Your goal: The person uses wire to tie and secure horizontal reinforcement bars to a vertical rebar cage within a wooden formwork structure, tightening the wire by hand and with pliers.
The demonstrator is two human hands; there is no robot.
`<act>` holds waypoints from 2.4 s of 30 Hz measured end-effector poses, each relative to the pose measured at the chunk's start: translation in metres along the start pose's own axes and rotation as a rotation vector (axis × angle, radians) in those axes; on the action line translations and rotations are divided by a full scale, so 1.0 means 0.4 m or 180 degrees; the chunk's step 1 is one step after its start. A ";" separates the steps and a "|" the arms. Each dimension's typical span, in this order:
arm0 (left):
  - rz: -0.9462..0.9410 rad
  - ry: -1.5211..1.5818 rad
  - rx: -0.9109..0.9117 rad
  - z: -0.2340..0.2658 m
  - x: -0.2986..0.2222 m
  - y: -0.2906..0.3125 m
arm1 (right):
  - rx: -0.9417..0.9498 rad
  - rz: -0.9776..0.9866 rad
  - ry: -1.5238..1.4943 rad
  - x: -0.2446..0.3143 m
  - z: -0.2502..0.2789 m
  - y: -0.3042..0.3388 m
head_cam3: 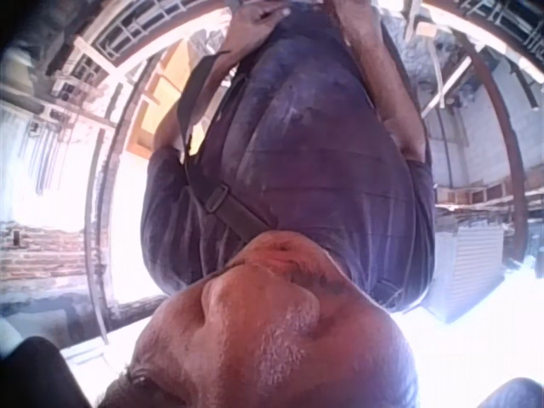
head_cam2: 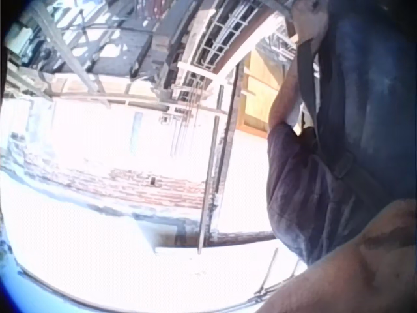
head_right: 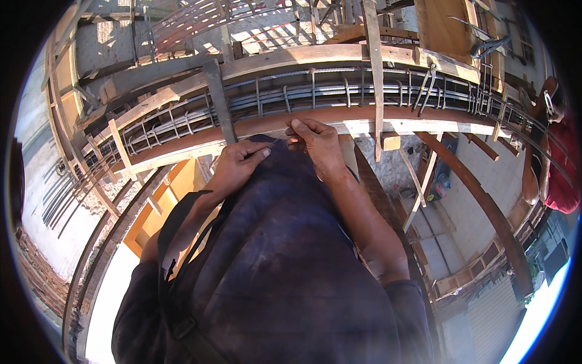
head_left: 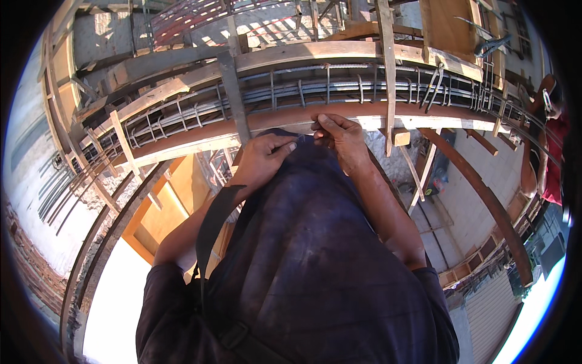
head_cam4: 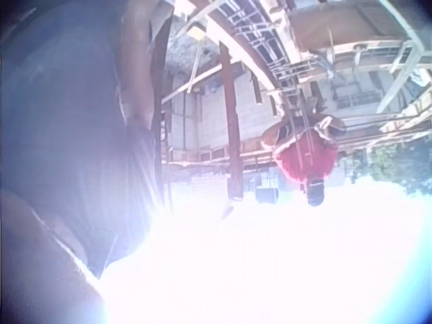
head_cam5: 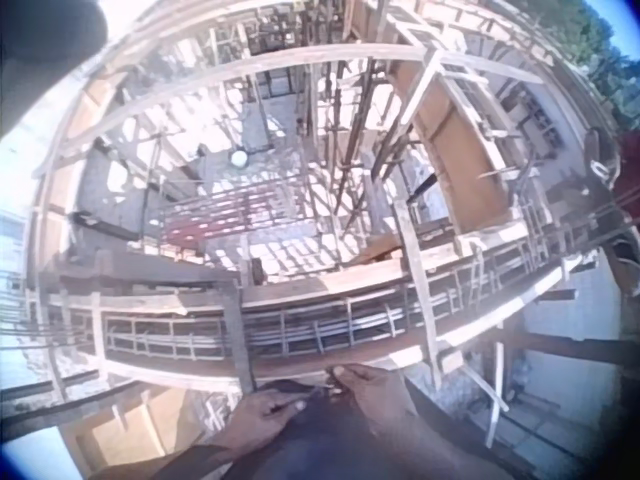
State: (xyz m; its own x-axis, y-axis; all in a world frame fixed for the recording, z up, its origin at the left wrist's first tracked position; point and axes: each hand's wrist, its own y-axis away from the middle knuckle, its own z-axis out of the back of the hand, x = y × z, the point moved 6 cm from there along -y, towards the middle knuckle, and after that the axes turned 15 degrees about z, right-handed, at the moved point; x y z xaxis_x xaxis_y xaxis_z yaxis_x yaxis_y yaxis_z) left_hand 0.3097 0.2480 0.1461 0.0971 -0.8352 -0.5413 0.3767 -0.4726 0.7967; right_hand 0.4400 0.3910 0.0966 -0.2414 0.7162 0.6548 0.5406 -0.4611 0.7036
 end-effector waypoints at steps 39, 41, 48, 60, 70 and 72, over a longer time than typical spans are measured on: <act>0.1132 0.1307 -0.0164 -0.200 0.403 -0.534 | -0.0192 0.0062 0.1469 -0.139 0.163 -0.353; 0.1113 0.1218 -0.0160 -0.206 0.400 -0.557 | -0.0013 0.0120 0.1868 -0.147 0.134 -0.387; 0.1458 0.0507 -0.0416 -0.205 0.364 -0.568 | 0.0431 -0.0190 0.2902 -0.246 0.080 -0.535; 0.1159 0.0233 -0.1290 -0.203 0.356 -0.538 | 0.0615 -0.0704 0.3457 -0.223 0.061 -0.565; 0.1206 0.0878 -0.0938 -0.221 0.354 -0.556 | -0.0014 -0.1120 0.2741 -0.330 0.116 -0.630; 0.1218 0.0795 -0.1004 -0.219 0.347 -0.556 | -0.0182 -0.0745 0.2882 -0.339 0.126 -0.634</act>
State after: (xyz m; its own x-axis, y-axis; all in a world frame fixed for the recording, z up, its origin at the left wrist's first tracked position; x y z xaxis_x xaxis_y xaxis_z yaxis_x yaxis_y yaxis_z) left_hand 0.3199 0.2618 -0.1298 0.4821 -0.8206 -0.3069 0.5256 -0.0094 0.8507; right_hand 0.3760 0.4373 -0.1845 -0.8876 0.1247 0.4434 0.3643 -0.3991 0.8414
